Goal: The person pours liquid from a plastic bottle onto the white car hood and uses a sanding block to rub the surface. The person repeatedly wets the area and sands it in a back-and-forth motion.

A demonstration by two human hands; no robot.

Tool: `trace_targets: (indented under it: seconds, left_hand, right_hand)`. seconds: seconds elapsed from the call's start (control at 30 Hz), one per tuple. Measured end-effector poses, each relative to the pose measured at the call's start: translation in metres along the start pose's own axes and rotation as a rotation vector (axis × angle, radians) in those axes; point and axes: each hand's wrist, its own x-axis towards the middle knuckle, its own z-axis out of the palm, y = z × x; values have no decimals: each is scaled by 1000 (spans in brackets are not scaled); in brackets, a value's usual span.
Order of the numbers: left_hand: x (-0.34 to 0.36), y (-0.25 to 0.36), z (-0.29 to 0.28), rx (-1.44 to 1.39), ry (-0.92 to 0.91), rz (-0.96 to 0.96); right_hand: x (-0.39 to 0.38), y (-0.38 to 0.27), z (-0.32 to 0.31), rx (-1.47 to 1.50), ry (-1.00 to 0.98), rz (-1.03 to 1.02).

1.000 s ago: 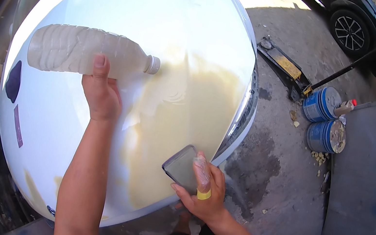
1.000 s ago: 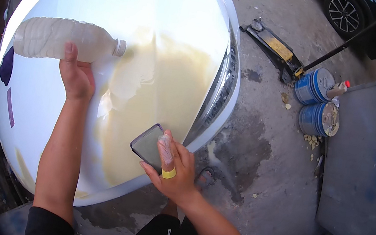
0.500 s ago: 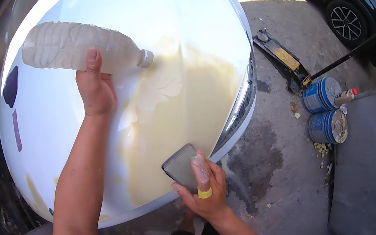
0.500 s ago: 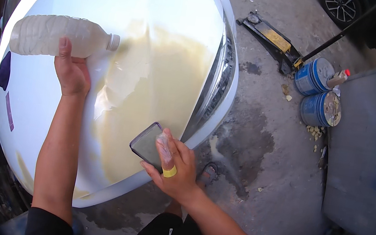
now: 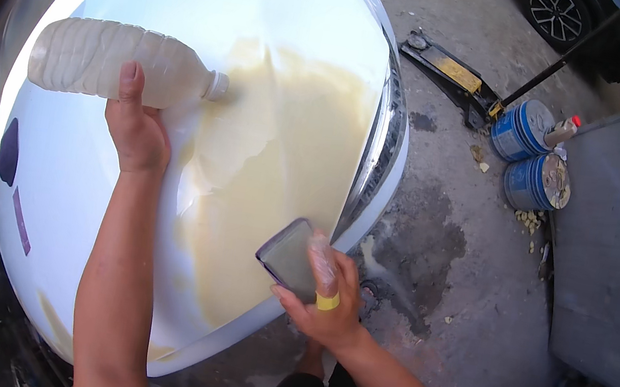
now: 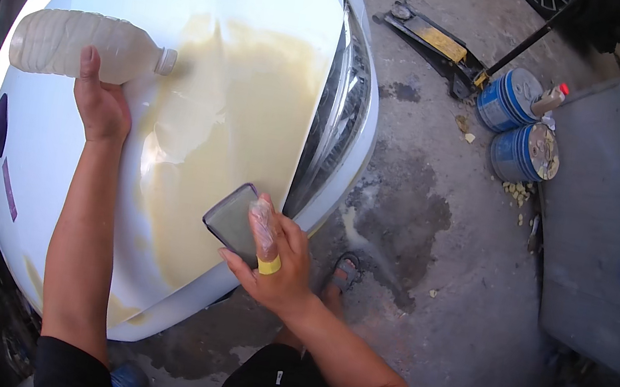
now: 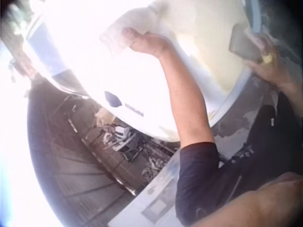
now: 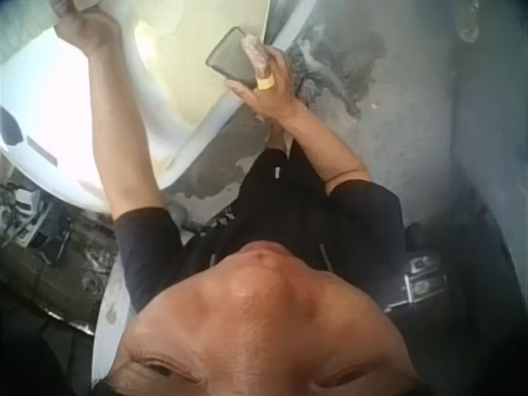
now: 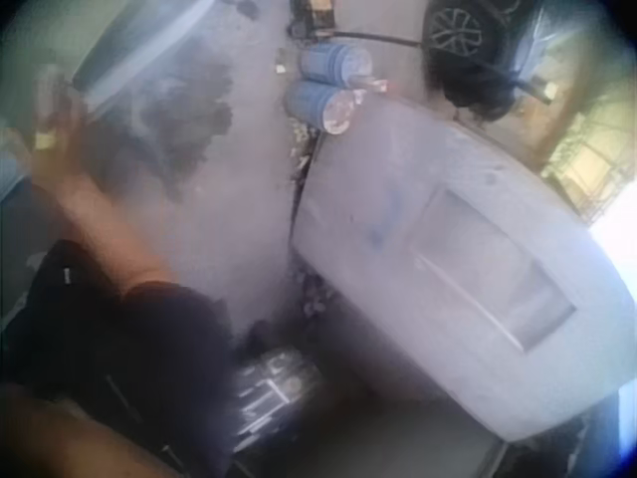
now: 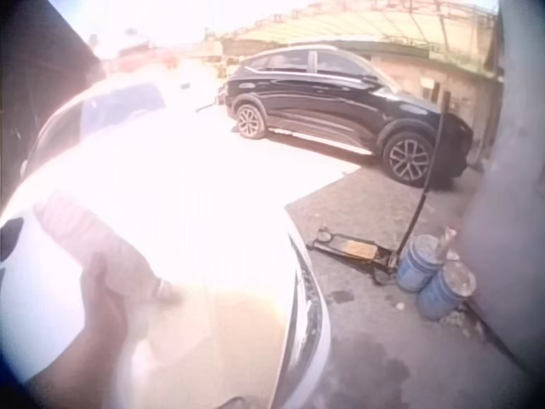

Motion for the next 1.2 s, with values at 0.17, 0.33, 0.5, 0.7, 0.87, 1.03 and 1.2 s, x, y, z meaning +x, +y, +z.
trace_targets:
  seconds: [0.17, 0.33, 0.5, 0.7, 0.87, 1.03, 1.2]
  left_hand:
    - [3, 0, 2, -19, -12, -34]
    - [0, 0, 13, -20, -24, -51]
    - [2, 1, 0, -20, -5, -48]
    - [0, 4, 7, -8, -24, -36]
    - [-2, 2, 13, -21, -27, -63]
    - [1, 4, 5, 5, 37, -31]
    - [0, 2, 4, 12, 2, -37]
  right_hand:
    - [45, 17, 10, -64, 79, -72]
    - [169, 28, 13, -157, 98, 74]
    - [8, 7, 8, 18, 64, -6]
    - [41, 19, 9, -42, 86, 7]
    - [155, 34, 9, -162, 71, 84]
    - [-8, 5, 2, 105, 20, 6]
    - [63, 21, 9, 20, 56, -59]
